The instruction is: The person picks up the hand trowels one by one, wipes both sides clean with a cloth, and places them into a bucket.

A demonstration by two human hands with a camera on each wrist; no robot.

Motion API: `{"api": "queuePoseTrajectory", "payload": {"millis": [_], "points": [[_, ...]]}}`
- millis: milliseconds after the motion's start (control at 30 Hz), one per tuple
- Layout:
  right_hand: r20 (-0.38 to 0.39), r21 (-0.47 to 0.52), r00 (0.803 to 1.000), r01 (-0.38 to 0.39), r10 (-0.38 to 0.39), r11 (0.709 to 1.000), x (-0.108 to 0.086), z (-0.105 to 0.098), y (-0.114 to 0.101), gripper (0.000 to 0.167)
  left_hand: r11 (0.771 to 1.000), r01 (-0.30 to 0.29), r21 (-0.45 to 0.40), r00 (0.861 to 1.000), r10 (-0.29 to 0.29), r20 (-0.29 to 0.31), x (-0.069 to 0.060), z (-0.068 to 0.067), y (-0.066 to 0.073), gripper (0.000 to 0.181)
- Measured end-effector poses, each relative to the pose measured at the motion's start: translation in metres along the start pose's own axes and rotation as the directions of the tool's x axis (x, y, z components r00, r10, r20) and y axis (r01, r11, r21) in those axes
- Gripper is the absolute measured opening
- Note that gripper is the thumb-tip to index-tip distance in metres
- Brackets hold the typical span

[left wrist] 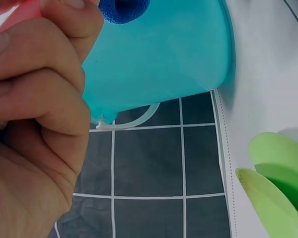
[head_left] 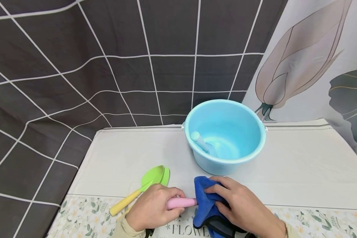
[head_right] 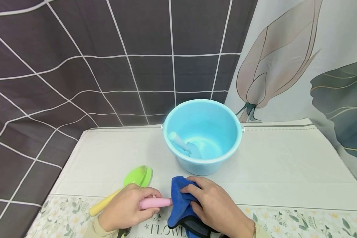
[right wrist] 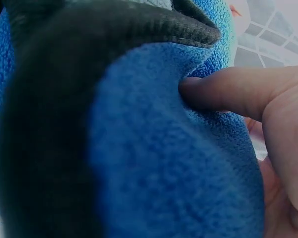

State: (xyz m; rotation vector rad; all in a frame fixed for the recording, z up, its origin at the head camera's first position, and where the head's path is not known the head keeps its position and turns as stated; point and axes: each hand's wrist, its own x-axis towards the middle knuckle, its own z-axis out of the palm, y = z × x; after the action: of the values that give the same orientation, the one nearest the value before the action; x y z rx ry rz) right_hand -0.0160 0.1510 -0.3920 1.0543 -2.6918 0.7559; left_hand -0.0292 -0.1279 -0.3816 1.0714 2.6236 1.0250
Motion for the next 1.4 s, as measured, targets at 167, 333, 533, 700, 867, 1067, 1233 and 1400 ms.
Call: {"api": "queuePoseTrajectory", "payload": {"millis": [167,333,533,700,867,1067,1233,1400], "points": [[-0.001,-0.006,1.0,-0.009,0.009,1.0,0.0,-0.002,0.001,0.045,1.0,0.013,-0.005,1.0,-0.013,0.006,0.0,-0.002,0.001,0.016],[0.006,-0.003,1.0,-0.019,0.019,1.0,0.0,-0.002,0.002,0.044,1.0,0.012,0.002,1.0,-0.012,0.003,0.0,-0.003,0.002,0.016],[0.022,-0.017,0.999,-0.048,0.049,0.999,0.0,-0.003,0.004,0.043,1.0,0.021,0.017,1.0,-0.021,-0.006,-0.001,-0.005,0.001,0.015],[0.039,-0.028,0.997,-0.067,0.068,0.997,0.0,-0.006,0.006,0.042,1.0,0.024,0.006,1.0,-0.024,-0.006,-0.002,-0.007,0.001,0.013],[0.041,-0.034,0.995,-0.089,0.09,0.995,-0.001,-0.007,0.009,0.041,1.0,0.02,-0.019,1.0,-0.02,-0.007,-0.003,-0.009,0.002,0.013],[0.034,-0.047,0.996,-0.083,0.085,0.995,-0.001,-0.007,0.01,0.041,1.0,-0.003,-0.018,1.0,0.003,-0.021,-0.005,-0.01,0.001,0.012],[0.037,-0.069,0.995,-0.085,0.087,0.994,-0.001,-0.007,0.011,0.04,0.997,-0.065,0.035,0.996,0.067,-0.064,-0.007,-0.011,-0.001,0.016],[0.053,-0.085,0.993,-0.102,0.106,0.991,0.0,-0.008,0.011,0.039,0.994,-0.089,0.065,0.991,0.094,-0.093,-0.009,-0.013,-0.003,0.017]]}}
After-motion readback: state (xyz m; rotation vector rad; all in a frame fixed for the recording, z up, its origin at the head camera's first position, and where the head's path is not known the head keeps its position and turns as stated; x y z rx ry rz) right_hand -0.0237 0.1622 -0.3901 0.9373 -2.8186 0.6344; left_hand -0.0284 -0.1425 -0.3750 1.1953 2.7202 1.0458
